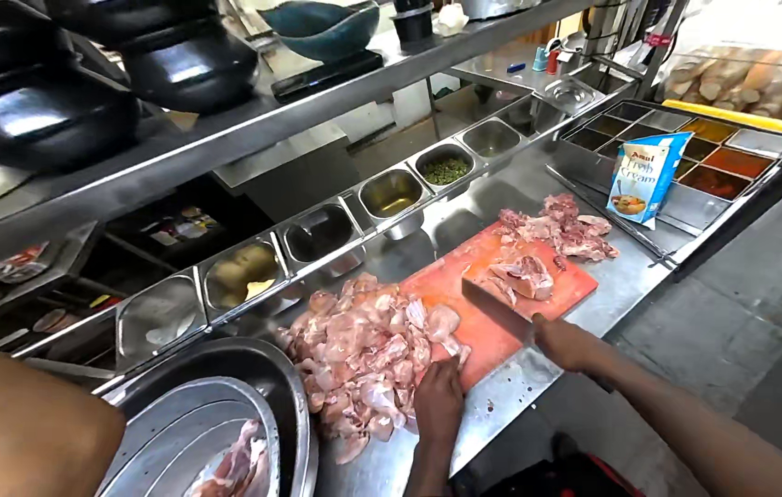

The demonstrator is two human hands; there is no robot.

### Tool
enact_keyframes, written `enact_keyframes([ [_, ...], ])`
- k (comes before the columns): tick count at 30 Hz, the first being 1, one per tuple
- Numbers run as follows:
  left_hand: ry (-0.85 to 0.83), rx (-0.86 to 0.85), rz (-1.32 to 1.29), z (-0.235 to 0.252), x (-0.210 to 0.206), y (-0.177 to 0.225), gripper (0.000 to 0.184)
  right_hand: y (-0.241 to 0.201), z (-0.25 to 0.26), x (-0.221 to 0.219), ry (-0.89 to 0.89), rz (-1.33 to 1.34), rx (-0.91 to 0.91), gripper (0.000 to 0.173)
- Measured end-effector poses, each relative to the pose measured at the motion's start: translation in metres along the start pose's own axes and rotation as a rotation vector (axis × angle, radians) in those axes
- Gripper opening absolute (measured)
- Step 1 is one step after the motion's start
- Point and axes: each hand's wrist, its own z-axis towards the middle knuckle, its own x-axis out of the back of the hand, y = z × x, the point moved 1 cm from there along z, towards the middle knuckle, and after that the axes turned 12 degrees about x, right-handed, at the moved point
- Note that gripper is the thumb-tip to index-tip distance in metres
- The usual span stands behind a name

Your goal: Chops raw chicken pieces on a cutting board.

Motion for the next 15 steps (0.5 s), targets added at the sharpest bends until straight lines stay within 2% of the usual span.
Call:
enact_keyframes([
  [3, -0.201, 0.011, 0.042, 0.042, 0.027, 0.019, 0.029, 0.023, 0.017, 0.013, 0.132, 0.128, -0.062, 0.034],
  [5, -0.261, -0.045, 0.095, 0.064, 0.039, 0.032, 0.027, 0.022, 0.019, 0.018, 0.192, 0.154, -0.083, 0.033],
  [6, -0.292, -0.100, 0.118, 0.065, 0.039, 0.035, 0.026, 0.020, 0.016, 0.016, 0.221, 0.154, -0.071, 0.032],
  [9, -0.523, -0.174, 0.210, 0.038, 0.025, 0.042, 0.028, 0.008, 0.001, 0.011, 0.292, 0.093, 0.026, 0.030],
  [12, -0.434, -0.221, 0.150, 0.007, 0.016, 0.036, 0.027, -0.009, -0.016, -0.010, 0.296, 0.049, 0.096, 0.032],
  [15, -0.304, -0.221, 0.127, -0.005, 0.013, 0.030, 0.024, -0.024, -0.025, -0.034, 0.180, -0.016, 0.095, 0.033],
])
